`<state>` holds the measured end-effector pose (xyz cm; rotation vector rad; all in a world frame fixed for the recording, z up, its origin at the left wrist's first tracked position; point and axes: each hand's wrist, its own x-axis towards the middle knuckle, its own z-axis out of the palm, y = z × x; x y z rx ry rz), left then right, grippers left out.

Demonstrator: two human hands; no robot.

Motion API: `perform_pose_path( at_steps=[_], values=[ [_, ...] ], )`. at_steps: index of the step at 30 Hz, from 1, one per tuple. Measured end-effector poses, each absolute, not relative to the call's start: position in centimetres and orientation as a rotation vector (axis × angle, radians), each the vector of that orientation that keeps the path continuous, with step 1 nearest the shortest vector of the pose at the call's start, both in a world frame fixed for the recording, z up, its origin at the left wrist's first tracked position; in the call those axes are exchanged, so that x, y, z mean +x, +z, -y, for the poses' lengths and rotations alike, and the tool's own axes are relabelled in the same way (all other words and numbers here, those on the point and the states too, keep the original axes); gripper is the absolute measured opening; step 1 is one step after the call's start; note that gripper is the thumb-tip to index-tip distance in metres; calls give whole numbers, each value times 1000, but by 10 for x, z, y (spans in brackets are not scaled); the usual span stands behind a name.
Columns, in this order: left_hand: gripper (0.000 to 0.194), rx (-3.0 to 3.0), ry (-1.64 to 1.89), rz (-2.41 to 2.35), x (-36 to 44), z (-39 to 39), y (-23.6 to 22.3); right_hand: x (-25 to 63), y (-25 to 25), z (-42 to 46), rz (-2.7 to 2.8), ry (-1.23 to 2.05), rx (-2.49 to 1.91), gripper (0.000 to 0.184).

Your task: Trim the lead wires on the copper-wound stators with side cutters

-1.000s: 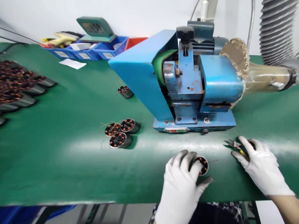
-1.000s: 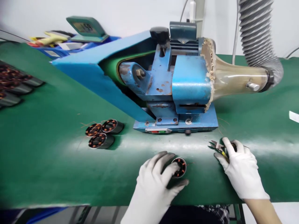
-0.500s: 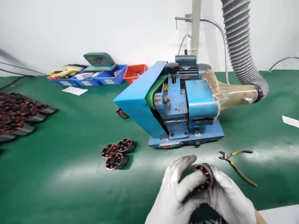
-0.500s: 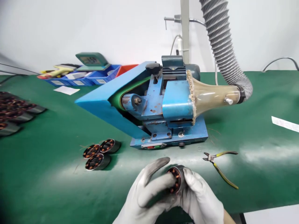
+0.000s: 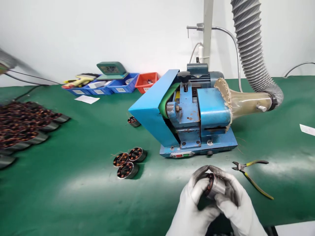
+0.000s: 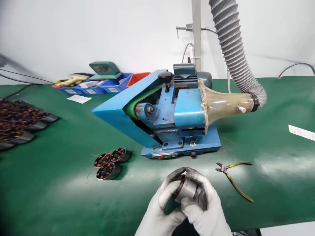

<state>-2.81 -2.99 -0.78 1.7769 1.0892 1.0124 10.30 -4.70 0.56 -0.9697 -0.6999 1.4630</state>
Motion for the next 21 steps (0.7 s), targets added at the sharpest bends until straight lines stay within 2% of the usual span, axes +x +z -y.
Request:
perform_pose_path(
  at_steps=[4, 9, 12, 15, 17, 18, 21],
  values=[
    [31, 1988, 1028, -1010, -31, 30, -3, 115, 6, 44, 963, 1413, -1012, 32],
    [55, 2185, 868, -1082, -32, 37, 11, 125, 11, 38, 1171, 1144, -1093, 16],
    [44, 2306, 630, -1208, -33, 39, 18, 130, 24, 32, 1087, 1218, -1108, 6],
    [33, 2296, 485, -1191, -35, 38, 22, 143, 37, 26, 751, 1456, -955, 19],
    [33, 2199, 590, -1130, -36, 38, 21, 152, 42, 22, 663, 1490, -937, 13],
    [33, 2140, 670, -1087, -37, 38, 19, 155, 43, 20, 743, 1516, -959, 8],
    [21, 1974, 792, -943, -39, 38, 12, 153, 45, 17, 1270, 1670, -928, 30]
  ],
)
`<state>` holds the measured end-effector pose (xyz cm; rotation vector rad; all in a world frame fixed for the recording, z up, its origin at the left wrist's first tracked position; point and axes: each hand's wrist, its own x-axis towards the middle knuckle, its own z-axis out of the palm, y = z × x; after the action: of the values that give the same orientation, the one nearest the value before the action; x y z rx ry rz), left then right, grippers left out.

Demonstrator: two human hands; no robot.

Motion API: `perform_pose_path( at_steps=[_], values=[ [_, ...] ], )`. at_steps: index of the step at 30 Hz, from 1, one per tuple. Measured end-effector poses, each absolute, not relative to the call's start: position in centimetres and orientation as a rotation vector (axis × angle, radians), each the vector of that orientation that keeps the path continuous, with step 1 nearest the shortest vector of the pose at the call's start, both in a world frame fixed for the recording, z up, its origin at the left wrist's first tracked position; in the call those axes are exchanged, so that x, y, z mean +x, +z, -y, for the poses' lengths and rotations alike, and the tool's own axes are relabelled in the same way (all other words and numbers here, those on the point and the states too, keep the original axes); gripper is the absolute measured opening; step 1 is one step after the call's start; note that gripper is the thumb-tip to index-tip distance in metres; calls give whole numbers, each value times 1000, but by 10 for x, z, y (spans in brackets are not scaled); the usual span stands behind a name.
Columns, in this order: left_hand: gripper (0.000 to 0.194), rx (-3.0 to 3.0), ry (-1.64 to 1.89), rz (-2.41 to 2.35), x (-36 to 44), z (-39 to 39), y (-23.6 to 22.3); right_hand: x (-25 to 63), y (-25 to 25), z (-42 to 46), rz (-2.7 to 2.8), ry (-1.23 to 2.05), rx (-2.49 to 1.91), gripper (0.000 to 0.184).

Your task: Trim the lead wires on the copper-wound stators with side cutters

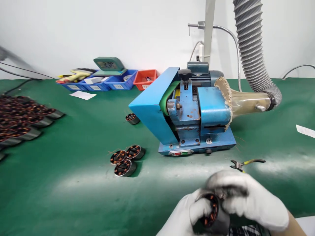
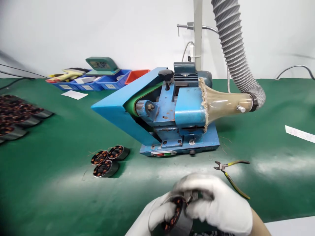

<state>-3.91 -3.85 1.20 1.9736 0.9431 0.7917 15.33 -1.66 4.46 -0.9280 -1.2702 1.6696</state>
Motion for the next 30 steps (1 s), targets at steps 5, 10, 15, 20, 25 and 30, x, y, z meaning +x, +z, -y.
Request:
perform_pose_path(
  at_steps=[5, 10, 15, 20, 25, 30],
  values=[
    [10, 1892, 711, -881, -39, 36, 12, 132, 39, 17, 1179, 1714, -881, 13],
    [11, 2092, 870, -803, -38, 35, 19, 143, 40, 10, 431, 1726, -864, 21],
    [27, 2396, 845, -1096, -44, 38, 24, 154, 41, 16, 573, 1494, -1035, 21],
    [33, 2641, 684, -1280, -49, 36, 38, 143, 40, 41, 1420, 1601, -1376, 12],
    [28, 2724, 561, -1376, -41, 35, 37, 143, 44, 36, 1268, 1855, -1269, 35],
    [25, 2652, 541, -1318, -35, 39, 29, 157, 53, 21, 510, 1817, -740, 34]
  ],
)
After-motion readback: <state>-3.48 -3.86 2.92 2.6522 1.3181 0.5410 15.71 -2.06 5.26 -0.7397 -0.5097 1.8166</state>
